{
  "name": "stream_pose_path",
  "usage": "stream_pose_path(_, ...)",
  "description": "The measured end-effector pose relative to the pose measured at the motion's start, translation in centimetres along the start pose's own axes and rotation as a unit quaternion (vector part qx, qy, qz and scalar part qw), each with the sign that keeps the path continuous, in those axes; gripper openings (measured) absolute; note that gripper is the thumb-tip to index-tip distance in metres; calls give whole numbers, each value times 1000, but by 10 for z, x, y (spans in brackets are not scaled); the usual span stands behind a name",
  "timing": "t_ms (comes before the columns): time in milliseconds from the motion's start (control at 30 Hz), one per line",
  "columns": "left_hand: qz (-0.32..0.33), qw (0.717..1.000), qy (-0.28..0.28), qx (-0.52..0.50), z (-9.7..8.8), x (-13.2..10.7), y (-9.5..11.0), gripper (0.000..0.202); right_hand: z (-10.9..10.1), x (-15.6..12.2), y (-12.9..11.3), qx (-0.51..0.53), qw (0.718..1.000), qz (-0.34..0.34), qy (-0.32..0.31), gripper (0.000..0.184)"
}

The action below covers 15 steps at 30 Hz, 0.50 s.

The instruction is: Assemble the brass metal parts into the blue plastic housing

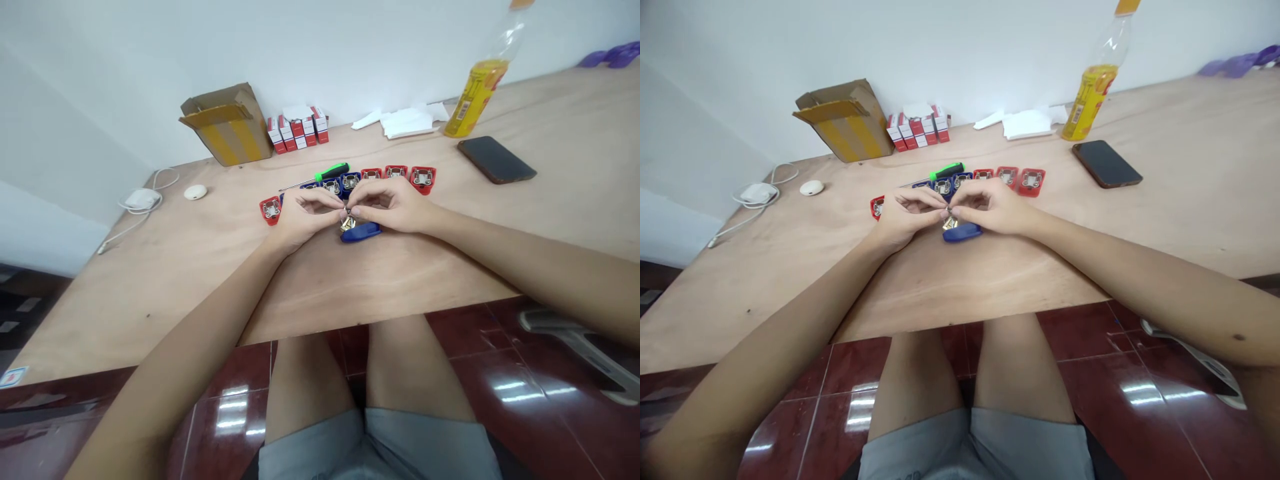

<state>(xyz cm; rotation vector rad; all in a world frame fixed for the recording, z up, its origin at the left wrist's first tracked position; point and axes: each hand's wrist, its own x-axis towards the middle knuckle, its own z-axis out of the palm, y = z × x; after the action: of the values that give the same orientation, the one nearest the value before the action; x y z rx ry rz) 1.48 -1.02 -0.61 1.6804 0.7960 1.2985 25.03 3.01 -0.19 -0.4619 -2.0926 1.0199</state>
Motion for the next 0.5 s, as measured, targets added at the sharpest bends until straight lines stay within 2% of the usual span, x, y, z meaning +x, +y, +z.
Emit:
stream_pose_path(133,5,1000,-1,5,1,-1,-1,36,2,0,1,41,998,46,0,25)
stream_pose_path(367,17,1000,3,6,2,0,-2,33,6,2,-2,81,994,65,28,28)
stream_pose_path(500,18,1000,-1,5,1,0,-3,34,7,4,-5,132,987,86,24,35)
